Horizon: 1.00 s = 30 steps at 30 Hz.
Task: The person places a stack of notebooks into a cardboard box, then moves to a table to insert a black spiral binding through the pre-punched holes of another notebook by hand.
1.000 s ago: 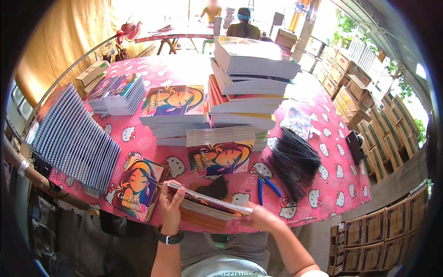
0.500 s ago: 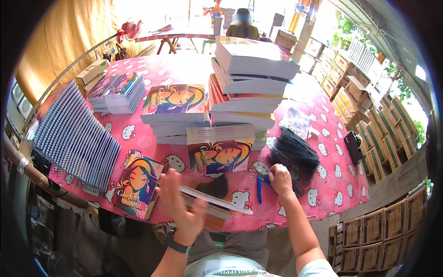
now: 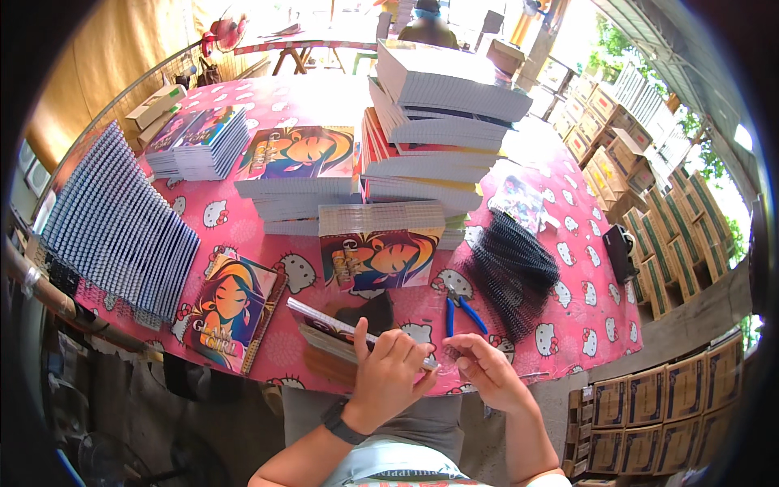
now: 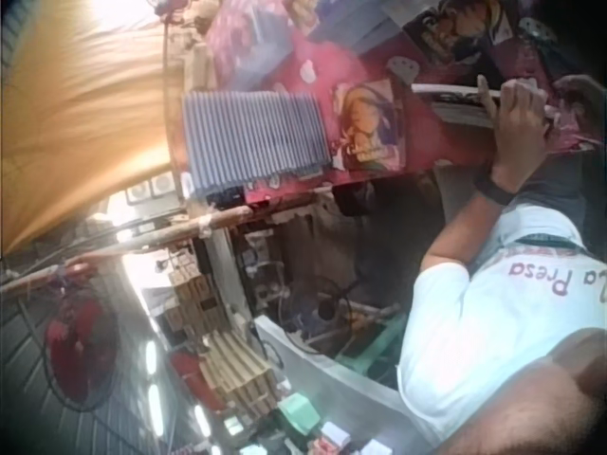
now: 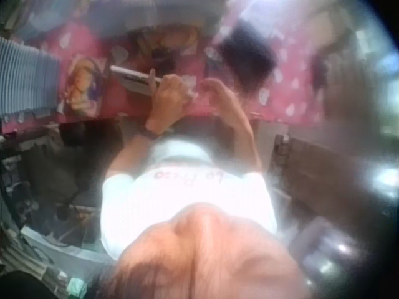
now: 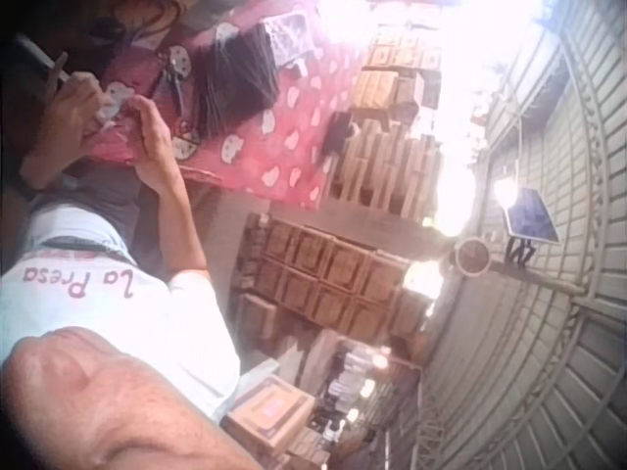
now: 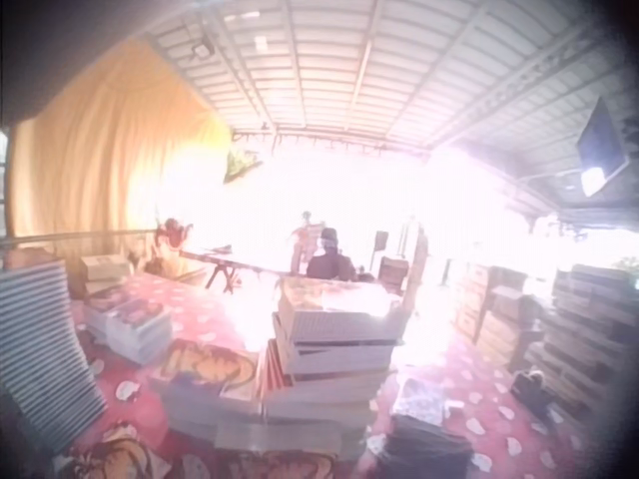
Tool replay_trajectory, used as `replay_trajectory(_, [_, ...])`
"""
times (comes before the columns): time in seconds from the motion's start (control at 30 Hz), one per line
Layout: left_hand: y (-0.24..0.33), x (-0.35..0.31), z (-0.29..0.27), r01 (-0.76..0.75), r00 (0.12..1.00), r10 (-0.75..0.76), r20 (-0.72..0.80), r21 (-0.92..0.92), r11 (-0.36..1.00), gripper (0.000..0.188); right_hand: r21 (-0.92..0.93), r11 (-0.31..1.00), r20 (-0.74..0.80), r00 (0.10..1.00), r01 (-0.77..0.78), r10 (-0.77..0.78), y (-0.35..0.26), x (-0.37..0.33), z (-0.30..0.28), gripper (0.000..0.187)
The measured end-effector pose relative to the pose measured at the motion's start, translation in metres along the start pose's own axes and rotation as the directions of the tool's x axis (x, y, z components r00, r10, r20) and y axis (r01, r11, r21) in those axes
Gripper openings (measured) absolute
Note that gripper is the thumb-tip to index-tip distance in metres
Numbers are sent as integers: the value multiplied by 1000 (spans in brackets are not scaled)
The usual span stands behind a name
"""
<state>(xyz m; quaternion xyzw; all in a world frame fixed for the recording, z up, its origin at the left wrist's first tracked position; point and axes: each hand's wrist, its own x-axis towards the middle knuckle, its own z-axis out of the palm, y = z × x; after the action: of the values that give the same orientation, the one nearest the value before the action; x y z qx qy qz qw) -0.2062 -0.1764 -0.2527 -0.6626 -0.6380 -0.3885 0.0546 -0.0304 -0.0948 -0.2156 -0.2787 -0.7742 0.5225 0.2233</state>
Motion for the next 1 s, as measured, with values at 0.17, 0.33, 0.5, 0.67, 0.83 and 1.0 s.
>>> replay_trajectory(0.17, [-15,-2,-24,-58,996,68,54,-161,985,21,34,997,-82,995,65,-62,9,-1,10,27])
replay_trajectory(0.33, [-17,-6,-26,-74,997,71,-24,-208,975,21,-128,975,-50,980,183,-191,5,6,14,23])
replay_trajectory(0.5, [-20,-16,-27,-122,992,113,-51,-234,965,21,-147,965,107,974,216,-201,-8,11,12,24])
replay_trajectory(0.67, [-18,-23,-26,-67,997,54,-63,-229,971,21,-234,935,231,949,268,-214,-10,7,10,27])
replay_trajectory(0.83, [-12,-13,-26,-21,999,11,-43,-223,975,26,-358,903,207,963,239,-173,-11,-1,11,42])
replay_trajectory(1.0, [-10,-4,-25,-80,993,98,63,-248,966,28,-316,928,75,980,198,-184,-9,0,14,52])
